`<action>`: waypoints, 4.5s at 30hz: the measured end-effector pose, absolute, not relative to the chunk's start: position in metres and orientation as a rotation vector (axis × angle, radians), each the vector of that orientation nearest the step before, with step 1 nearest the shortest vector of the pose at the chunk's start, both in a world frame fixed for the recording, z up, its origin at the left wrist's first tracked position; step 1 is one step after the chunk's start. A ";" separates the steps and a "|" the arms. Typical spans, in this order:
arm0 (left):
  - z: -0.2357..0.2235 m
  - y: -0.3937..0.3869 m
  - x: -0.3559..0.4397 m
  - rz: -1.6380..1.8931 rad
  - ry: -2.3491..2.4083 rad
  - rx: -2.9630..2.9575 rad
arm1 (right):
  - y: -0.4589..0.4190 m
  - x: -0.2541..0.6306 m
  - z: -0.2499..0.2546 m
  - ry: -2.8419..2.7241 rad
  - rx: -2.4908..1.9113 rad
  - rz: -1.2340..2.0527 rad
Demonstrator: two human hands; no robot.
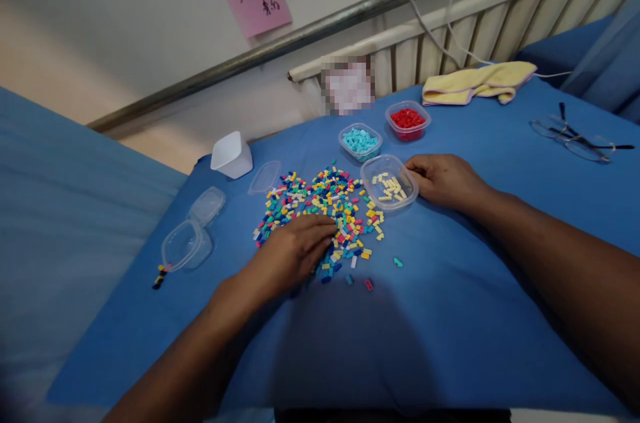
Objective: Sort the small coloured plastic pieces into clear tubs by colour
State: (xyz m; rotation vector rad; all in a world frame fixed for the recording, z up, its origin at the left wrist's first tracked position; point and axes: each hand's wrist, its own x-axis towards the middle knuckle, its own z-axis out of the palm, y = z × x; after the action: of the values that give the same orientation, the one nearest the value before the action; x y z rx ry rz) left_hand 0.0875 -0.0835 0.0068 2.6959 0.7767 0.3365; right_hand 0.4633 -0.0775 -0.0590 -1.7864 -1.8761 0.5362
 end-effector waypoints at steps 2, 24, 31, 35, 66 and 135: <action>-0.001 -0.107 0.083 0.334 0.732 2.821 | -0.079 0.462 -0.056 -1.867 -1.803 0.549; 0.000 -0.172 0.037 0.695 1.008 2.744 | -0.085 0.456 -0.051 -1.795 -1.818 0.554; 0.007 -0.162 0.022 0.824 1.301 2.570 | -0.086 0.458 -0.051 -1.807 -1.864 0.568; 0.005 -0.160 0.016 0.870 1.497 2.498 | -0.086 0.460 -0.053 -1.828 -1.841 0.546; -0.016 -0.175 0.060 0.599 1.205 2.777 | -0.089 0.457 -0.051 -1.849 -1.864 0.516; -0.017 -0.205 0.102 -0.012 1.164 2.578 | -0.091 0.462 -0.049 -1.879 -1.969 0.487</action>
State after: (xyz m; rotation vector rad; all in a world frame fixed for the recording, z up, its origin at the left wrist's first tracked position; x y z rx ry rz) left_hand 0.1017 -0.2047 -0.0167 2.5778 1.1638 -0.0125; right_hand 0.4623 -0.0911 -0.0494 -1.9686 -1.8786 0.4866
